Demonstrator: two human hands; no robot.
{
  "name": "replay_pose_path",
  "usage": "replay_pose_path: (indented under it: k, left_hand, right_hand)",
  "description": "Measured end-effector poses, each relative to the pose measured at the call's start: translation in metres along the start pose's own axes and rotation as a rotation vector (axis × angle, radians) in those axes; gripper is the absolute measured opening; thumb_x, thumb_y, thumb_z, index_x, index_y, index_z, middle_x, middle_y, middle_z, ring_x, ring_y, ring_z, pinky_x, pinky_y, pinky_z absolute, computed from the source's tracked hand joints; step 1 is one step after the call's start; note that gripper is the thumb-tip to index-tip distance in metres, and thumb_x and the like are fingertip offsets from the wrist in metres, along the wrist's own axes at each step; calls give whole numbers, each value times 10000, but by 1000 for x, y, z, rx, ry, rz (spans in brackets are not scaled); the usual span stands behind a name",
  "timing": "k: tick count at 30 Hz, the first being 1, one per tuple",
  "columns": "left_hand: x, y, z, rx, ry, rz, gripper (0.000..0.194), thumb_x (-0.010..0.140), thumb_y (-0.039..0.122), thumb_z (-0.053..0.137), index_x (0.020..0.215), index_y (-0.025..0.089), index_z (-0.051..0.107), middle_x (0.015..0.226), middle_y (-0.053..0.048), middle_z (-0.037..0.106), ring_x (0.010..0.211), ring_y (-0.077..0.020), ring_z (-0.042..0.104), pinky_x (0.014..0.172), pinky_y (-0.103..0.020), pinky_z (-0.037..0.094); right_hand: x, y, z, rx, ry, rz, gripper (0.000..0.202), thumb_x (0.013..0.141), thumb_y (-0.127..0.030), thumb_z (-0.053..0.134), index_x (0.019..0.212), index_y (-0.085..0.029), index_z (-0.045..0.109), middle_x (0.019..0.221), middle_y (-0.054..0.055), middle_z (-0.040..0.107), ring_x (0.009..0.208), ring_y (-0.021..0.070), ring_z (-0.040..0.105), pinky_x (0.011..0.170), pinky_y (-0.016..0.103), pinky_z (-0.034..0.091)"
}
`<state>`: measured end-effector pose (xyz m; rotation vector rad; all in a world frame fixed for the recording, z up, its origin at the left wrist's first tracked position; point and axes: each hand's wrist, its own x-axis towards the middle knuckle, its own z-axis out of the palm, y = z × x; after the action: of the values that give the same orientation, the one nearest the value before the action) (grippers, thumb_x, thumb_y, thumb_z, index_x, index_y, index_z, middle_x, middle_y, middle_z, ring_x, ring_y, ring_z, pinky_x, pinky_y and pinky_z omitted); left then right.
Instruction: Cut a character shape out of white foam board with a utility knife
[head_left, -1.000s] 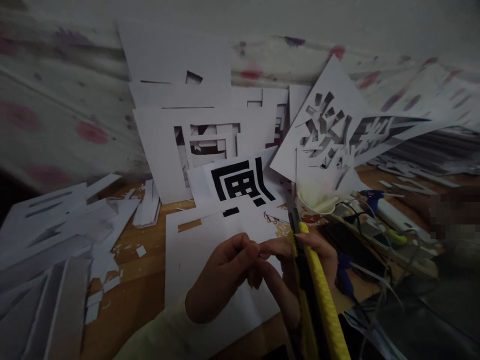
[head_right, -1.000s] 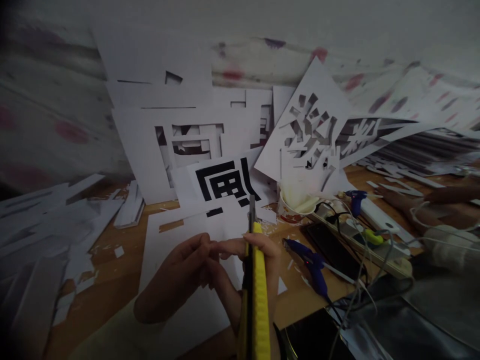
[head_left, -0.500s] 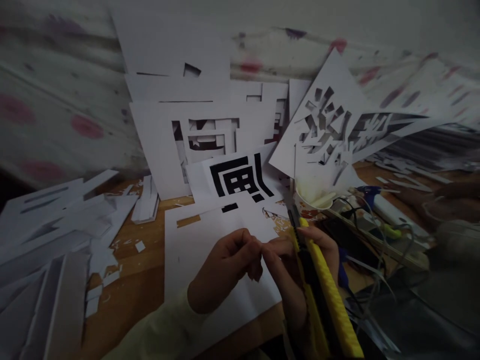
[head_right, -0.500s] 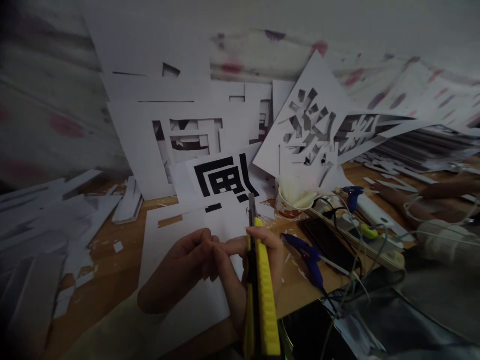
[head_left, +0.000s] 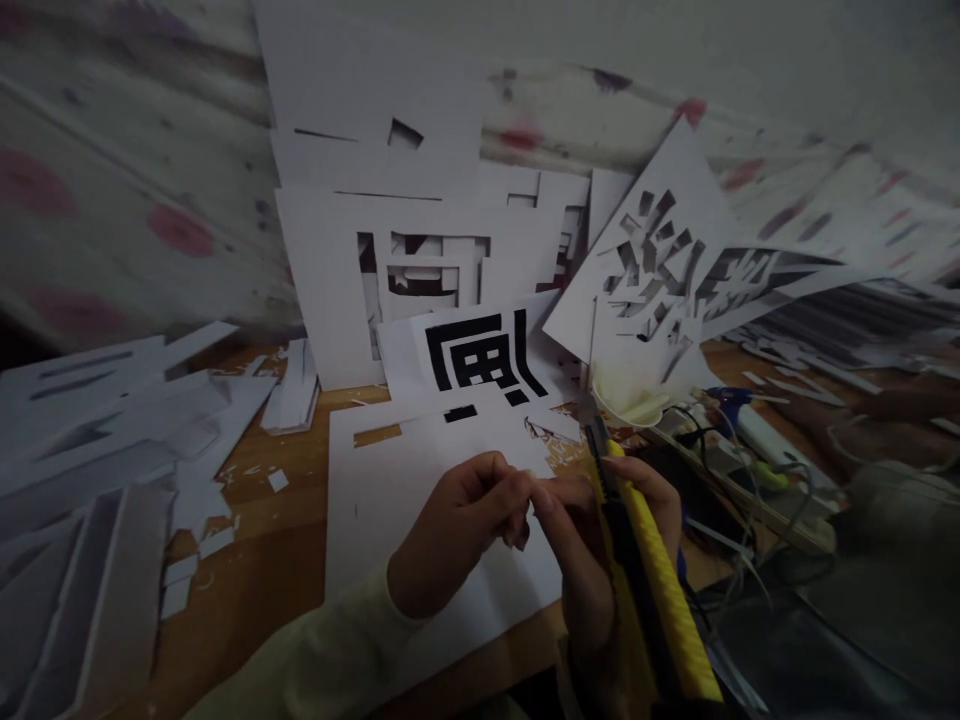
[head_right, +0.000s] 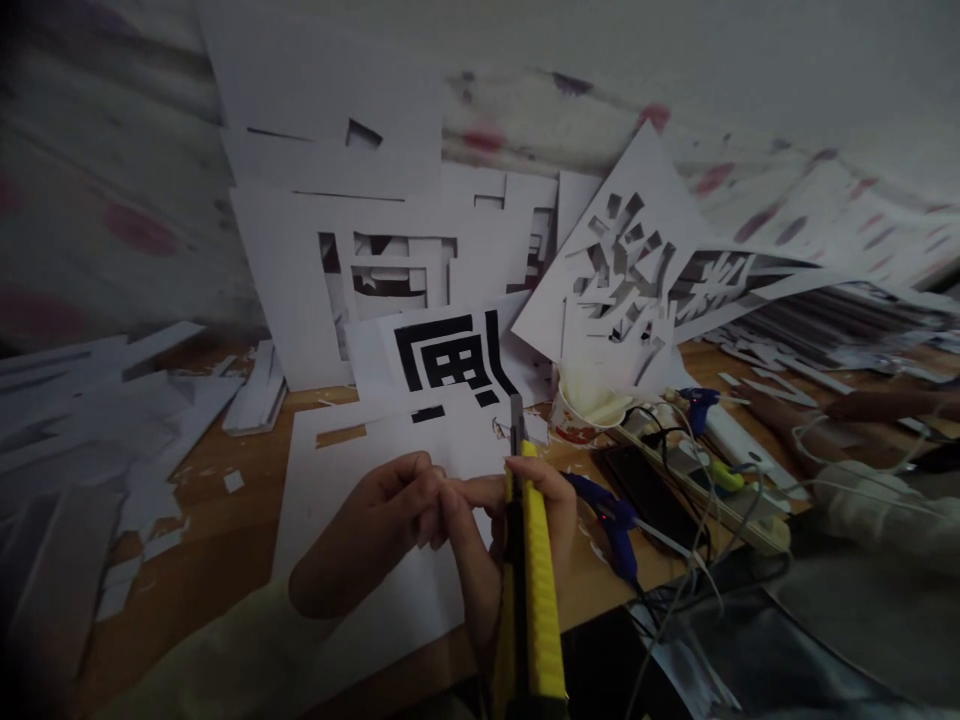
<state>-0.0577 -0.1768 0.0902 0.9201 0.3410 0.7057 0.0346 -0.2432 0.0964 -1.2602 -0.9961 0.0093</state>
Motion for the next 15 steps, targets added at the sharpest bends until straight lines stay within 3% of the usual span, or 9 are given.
replay_pose_path:
  k: [3, 6, 10, 13, 15]
  left_hand:
    - [2, 4, -1, -21, -13, -20, 427, 793, 508, 724, 637, 172, 513, 546, 35, 508, 529, -93, 486, 577, -256, 389]
    - [10, 16, -17, 5, -13, 4, 319, 835, 453, 683, 751, 153, 613, 646, 10, 576, 554, -91, 511, 589, -250, 411]
    - [32, 35, -67, 176, 43, 147, 318, 831, 456, 662, 738, 154, 627, 721, -17, 611, 604, -108, 535, 599, -253, 431]
    - [45, 40, -112, 411, 256, 236, 343, 836, 499, 633, 738, 171, 609, 753, -17, 625, 645, -120, 539, 629, -253, 437]
    - [51, 37, -140, 604, 366, 247, 328, 839, 487, 618, 733, 176, 619, 760, -16, 628, 679, -130, 541, 653, -254, 435]
  right_hand:
    - [1, 3, 2, 72, 16, 33, 388, 796, -145, 711, 1081, -251, 470, 653, -97, 707, 551, 120, 665, 634, 261, 502]
    - [-3, 19, -7, 29, 74, 57, 259, 853, -241, 664, 1062, -228, 511, 667, -63, 717, 606, 141, 682, 715, 307, 512]
    - [-16, 57, -29, -192, 1, 147, 290, 877, -390, 629, 1080, -200, 548, 646, -25, 708, 677, 208, 703, 818, 410, 496]
    - [-32, 94, -44, -265, -102, 160, 355, 894, -372, 617, 1186, -208, 499, 785, 7, 746, 812, 229, 725, 875, 440, 495]
    - [-42, 120, -51, -259, -173, 59, 406, 861, -312, 660, 1210, -214, 478, 907, 39, 756, 859, 229, 733, 929, 474, 499]
